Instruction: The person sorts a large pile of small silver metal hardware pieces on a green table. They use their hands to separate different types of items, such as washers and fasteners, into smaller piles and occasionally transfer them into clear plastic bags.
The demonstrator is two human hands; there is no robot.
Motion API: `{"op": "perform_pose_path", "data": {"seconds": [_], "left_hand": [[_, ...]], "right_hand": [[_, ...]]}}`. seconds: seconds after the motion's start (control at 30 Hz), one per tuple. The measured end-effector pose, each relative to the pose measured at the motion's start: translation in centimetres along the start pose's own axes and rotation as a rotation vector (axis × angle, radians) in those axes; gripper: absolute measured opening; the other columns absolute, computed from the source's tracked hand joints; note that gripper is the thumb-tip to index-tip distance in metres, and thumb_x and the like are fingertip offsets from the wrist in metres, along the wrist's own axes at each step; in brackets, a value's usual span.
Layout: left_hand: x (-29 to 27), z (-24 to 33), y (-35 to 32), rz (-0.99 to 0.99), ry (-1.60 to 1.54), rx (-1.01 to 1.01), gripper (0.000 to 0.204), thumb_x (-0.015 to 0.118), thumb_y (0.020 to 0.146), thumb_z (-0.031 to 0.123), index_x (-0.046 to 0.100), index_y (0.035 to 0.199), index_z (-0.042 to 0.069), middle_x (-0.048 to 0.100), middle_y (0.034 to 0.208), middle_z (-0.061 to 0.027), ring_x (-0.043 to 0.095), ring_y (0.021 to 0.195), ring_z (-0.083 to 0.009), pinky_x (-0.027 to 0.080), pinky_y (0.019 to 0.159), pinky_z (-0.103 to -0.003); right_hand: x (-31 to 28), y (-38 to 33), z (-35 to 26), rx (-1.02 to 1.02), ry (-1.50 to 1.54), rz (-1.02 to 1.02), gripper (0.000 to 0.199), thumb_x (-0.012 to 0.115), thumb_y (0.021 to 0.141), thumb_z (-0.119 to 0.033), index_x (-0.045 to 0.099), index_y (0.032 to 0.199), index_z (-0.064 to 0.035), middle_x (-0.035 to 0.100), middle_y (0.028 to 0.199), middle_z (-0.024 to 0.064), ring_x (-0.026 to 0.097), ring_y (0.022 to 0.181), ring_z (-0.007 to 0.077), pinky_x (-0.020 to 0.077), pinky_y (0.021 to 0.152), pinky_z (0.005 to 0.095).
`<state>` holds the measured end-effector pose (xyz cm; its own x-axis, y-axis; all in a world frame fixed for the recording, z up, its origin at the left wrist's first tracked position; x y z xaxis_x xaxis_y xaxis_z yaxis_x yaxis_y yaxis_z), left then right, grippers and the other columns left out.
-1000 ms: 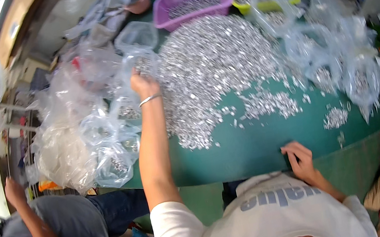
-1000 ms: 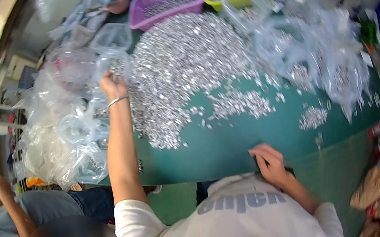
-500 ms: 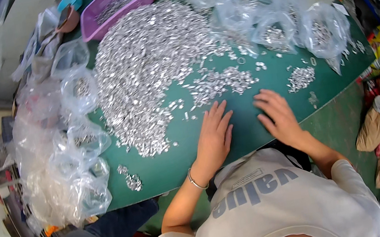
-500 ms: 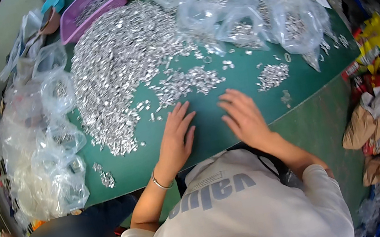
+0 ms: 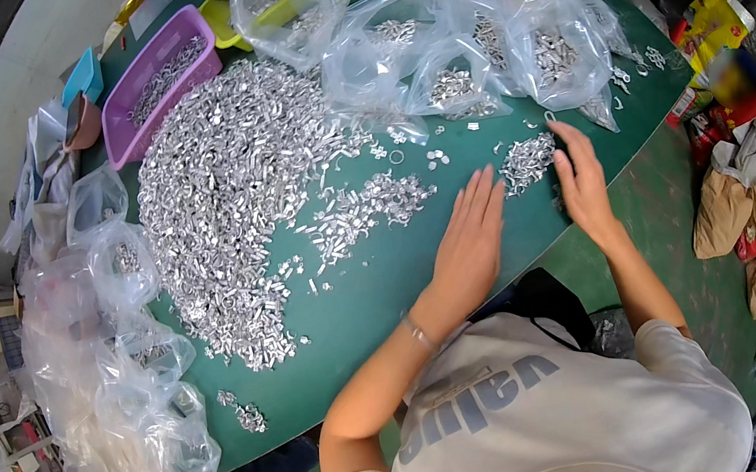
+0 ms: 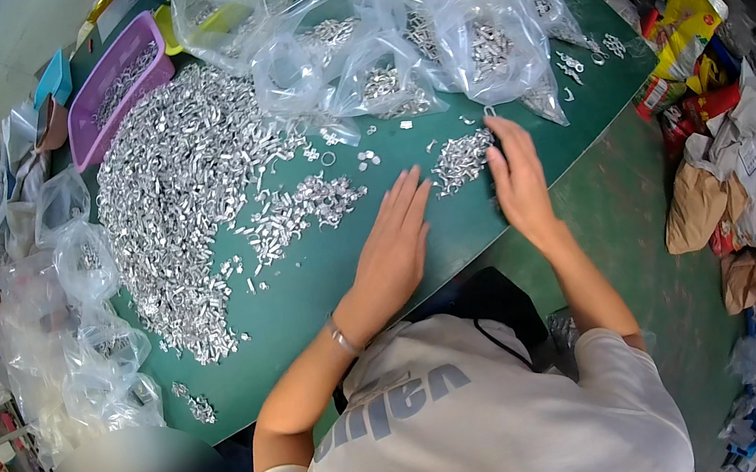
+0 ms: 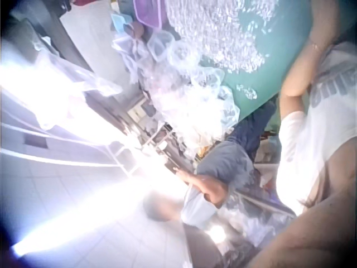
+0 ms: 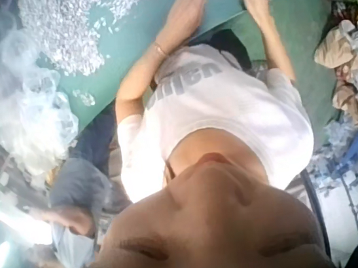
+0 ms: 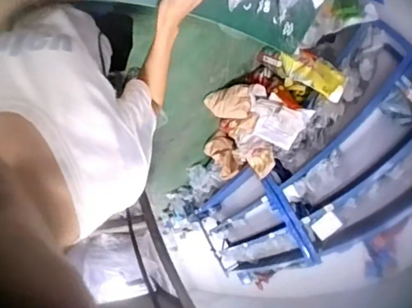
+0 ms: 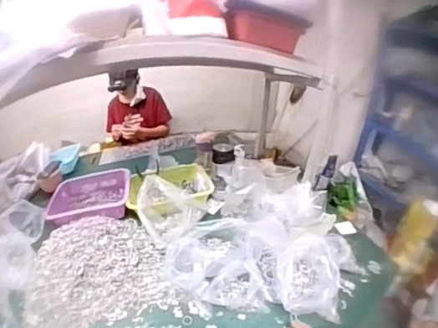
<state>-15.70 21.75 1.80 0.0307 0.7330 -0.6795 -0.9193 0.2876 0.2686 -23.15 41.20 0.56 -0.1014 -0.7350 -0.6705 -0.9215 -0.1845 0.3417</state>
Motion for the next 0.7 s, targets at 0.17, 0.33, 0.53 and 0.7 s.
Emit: {"op": "perform_pose_path", "data": {"seconds": [0.17,0.33,0.53,0.7], "left_hand": [[3.8,-1.9,5.6,0.065,-0.052,0.083,0.044,0.047,0.093,0.0,0.04,0.136,-0.006,0.037,0.145,-0.0244,0.035,0.135,-0.0406,0.029,0.113,-0.047],[4.7,-2.2,5.9,0.002,-0.126,0.052,0.048,0.047,0.091,-0.002,0.037,0.138,-0.006,0.037,0.143,-0.0261,0.035,0.135,-0.0414,0.03,0.112,-0.044],[4.7,-1.6,6.5,0.076,-0.332,-0.015,0.057,0.045,0.088,-0.008,0.028,0.142,-0.005,0.032,0.146,-0.0267,0.036,0.134,-0.0424,0.031,0.112,-0.041],[3.8,-1.1,4.5,0.151,-0.413,-0.069,0.057,0.042,0.086,-0.01,0.031,0.141,-0.005,0.034,0.145,-0.0271,0.035,0.134,-0.0428,0.03,0.112,-0.042]], "right_hand": [[0.8,-1.0,-0.2,-0.004,0.016,-0.081,0.038,0.046,0.097,-0.008,0.046,0.133,0.003,0.048,0.135,0.0228,0.043,0.129,0.0383,0.0328,0.109,0.042],[0.4,0.7,-0.6,-0.044,0.117,-0.119,0.041,0.047,0.096,-0.008,0.044,0.135,0.004,0.048,0.136,0.0234,0.041,0.13,0.0391,0.0317,0.11,0.0427],[1.7,1.0,-0.3,-0.126,0.047,-0.241,0.044,0.049,0.095,-0.009,0.042,0.136,0.0057,0.046,0.138,0.0236,0.038,0.134,0.0392,0.0309,0.111,0.0438],[0.7,1.0,-1.3,-0.104,0.225,-0.271,0.046,0.051,0.095,-0.013,0.042,0.137,0.002,0.045,0.139,0.0227,0.038,0.134,0.0388,0.0304,0.111,0.0431]]}}
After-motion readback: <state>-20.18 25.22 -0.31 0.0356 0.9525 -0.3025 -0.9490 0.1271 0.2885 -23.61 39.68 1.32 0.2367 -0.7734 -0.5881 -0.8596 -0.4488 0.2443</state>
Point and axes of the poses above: each hand's wrist, its own y-axis towards the middle knuckle, its own x-axis out of the palm, z = x × y, the point moved 3 cm from there along y, towards the middle knuckle
